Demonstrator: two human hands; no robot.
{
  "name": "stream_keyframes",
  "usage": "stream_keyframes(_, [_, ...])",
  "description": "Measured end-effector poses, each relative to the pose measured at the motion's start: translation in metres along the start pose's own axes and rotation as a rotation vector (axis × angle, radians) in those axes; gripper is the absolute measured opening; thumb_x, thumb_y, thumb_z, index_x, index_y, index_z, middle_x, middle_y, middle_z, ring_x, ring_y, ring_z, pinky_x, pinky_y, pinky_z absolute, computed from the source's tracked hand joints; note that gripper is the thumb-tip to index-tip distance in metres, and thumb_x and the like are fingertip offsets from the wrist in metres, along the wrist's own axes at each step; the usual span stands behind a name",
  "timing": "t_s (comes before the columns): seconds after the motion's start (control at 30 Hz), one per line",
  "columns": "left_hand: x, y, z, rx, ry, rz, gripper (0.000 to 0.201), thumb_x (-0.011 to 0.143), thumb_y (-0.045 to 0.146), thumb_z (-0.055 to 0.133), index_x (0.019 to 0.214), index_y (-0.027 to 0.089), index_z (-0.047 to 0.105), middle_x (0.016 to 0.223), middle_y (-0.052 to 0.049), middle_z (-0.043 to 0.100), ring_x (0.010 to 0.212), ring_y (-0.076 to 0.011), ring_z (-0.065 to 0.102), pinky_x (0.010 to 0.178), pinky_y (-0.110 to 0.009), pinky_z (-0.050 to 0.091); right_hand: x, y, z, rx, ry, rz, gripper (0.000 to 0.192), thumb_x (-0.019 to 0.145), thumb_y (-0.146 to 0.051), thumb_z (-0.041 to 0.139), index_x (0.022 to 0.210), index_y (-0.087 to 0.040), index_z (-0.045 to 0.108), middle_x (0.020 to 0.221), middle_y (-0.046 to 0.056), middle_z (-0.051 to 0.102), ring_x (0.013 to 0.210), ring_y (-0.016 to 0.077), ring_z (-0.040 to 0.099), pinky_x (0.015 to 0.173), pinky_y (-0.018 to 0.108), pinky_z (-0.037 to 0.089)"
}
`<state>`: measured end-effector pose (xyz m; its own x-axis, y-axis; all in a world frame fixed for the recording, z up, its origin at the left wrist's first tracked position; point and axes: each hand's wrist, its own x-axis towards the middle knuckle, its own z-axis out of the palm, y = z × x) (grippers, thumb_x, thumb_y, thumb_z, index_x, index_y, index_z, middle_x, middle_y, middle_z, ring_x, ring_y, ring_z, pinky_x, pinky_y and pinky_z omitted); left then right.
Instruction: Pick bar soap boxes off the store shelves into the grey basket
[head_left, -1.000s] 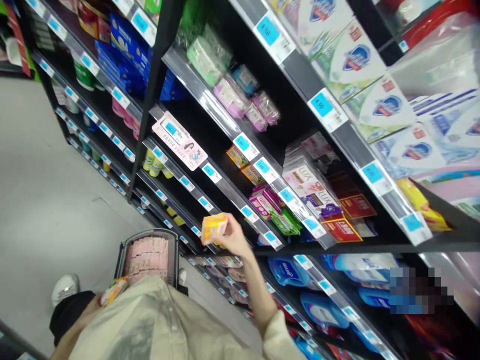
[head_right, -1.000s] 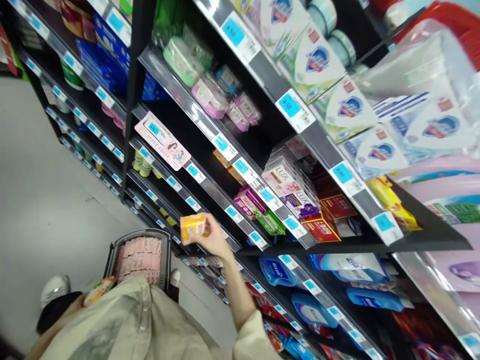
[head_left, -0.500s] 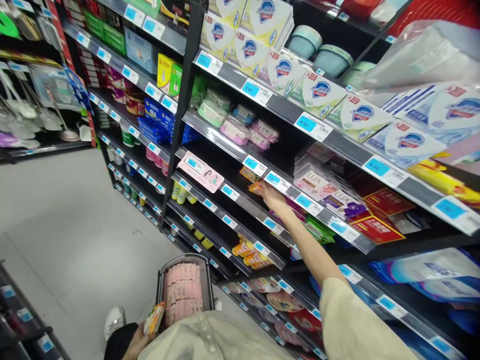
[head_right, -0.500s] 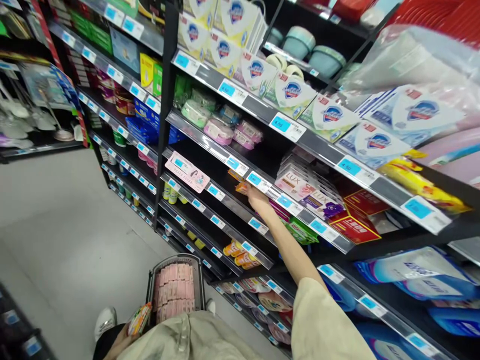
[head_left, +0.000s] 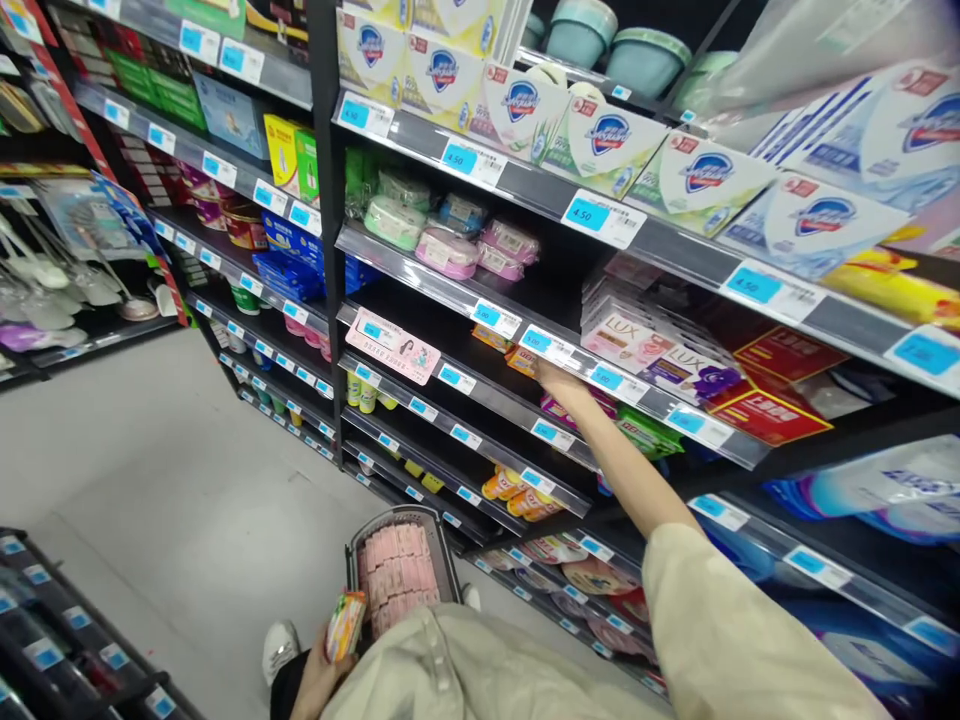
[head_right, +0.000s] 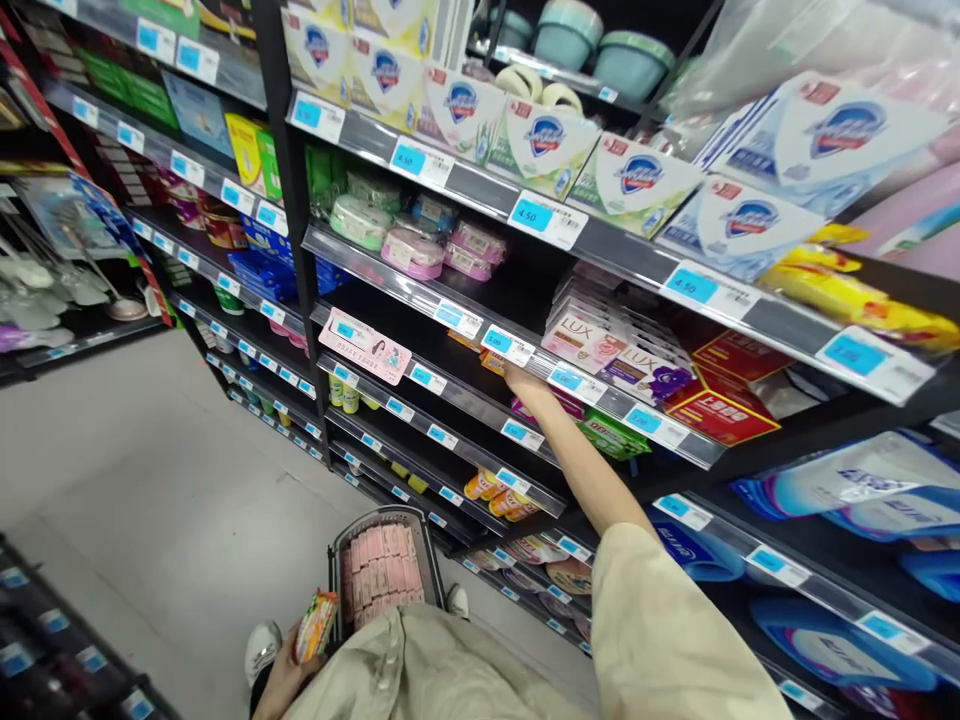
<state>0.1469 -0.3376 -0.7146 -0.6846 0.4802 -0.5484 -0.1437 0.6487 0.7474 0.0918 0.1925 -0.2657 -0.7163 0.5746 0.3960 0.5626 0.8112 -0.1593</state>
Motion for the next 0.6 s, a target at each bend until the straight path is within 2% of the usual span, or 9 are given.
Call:
stream_keyframes(0.07, [0.015,0.004,-0.001,-0.267,0.040,0.052,0.067,0.054,0.039,0.078,0.121,0.037,0.071,0.126,-0.003,0.081,0.128,-0.0357,0.075,0.111,-0.046,0.060,-0.019,-0.011,-0.014,-0.080,-0.076,-0.073,0.030,0.099,-0.019,0.067,0.127,-0.010,0.068,0.129,0.024,0.074,0.128,0.0405,0.066,0.117,0.051,0.049])
stream_keyframes(0.13, [0.025,0.028,-0.004,-0.421,0.020,0.151,0.081,0.055,0.045,0.082,0.133,0.029,0.068,0.136,-0.010,0.077,0.135,-0.0408,0.070,0.117,-0.051,0.056,-0.050,-0.025,-0.029,-0.185,-0.203,-0.261,0.028,0.104,-0.030,0.066,0.124,-0.011,0.069,0.130,0.024,0.072,0.128,0.0408,0.065,0.113,0.052,0.050])
stream_keyframes(0.2, [0.029,0.070,-0.007,-0.472,-0.045,0.255,0.091,0.056,0.044,0.085,0.141,0.020,0.065,0.146,-0.017,0.071,0.139,-0.0433,0.065,0.122,-0.054,0.052,-0.090,-0.042,-0.040,-0.185,-0.368,-0.470,0.032,0.110,-0.042,0.058,0.118,-0.014,0.070,0.128,0.021,0.073,0.123,0.0370,0.067,0.108,0.049,0.052])
stream_keyframes(0.27, [0.029,0.125,-0.008,-0.425,-0.089,0.372,0.092,0.055,0.039,0.087,0.142,0.017,0.065,0.151,-0.020,0.066,0.143,-0.0439,0.061,0.126,-0.057,0.045,-0.132,-0.056,-0.045,-0.040,-0.561,-0.552,0.042,0.112,-0.054,0.052,0.119,-0.018,0.071,0.123,0.017,0.075,0.114,0.0319,0.071,0.099,0.042,0.054])
stream_keyframes(0.37, [0.018,0.207,-0.003,-0.288,-0.144,0.605,0.082,0.062,0.036,0.087,0.140,0.020,0.068,0.150,-0.017,0.065,0.144,-0.0408,0.059,0.127,-0.057,0.045,-0.188,-0.060,-0.040,0.154,-0.815,-0.468,0.066,0.105,-0.071,0.057,0.145,-0.019,0.061,0.119,0.016,0.078,0.101,0.0311,0.075,0.084,0.037,0.055])
stream_keyframes(0.43, [0.006,0.251,0.003,-0.221,-0.197,0.739,0.073,0.068,0.031,0.083,0.139,0.022,0.069,0.147,-0.015,0.066,0.140,-0.0375,0.062,0.122,-0.053,0.050,-0.217,-0.051,-0.032,0.245,-0.913,-0.360,0.077,0.099,-0.075,0.064,0.152,-0.019,0.056,0.113,0.014,0.078,0.096,0.0313,0.075,0.079,0.035,0.053])
stream_keyframes(0.5, [-0.008,0.282,0.009,-0.168,-0.251,0.836,0.067,0.072,0.026,0.080,0.138,0.023,0.070,0.143,-0.015,0.067,0.135,-0.0348,0.064,0.119,-0.050,0.052,-0.241,-0.036,-0.026,0.364,-0.936,-0.225,0.068,0.096,-0.065,0.070,0.148,-0.022,0.057,0.111,0.010,0.077,0.099,0.0299,0.073,0.079,0.033,0.051])
stream_keyframes(0.6, [-0.020,0.307,0.014,-0.075,-0.387,0.865,0.074,0.073,0.027,0.086,0.144,0.024,0.067,0.144,-0.015,0.066,0.136,-0.0348,0.062,0.121,-0.050,0.050,-0.273,-0.015,-0.019,0.503,-0.852,0.013,0.052,0.093,-0.039,0.070,0.141,-0.027,0.054,0.115,0.005,0.074,0.111,0.0284,0.067,0.085,0.032,0.049])
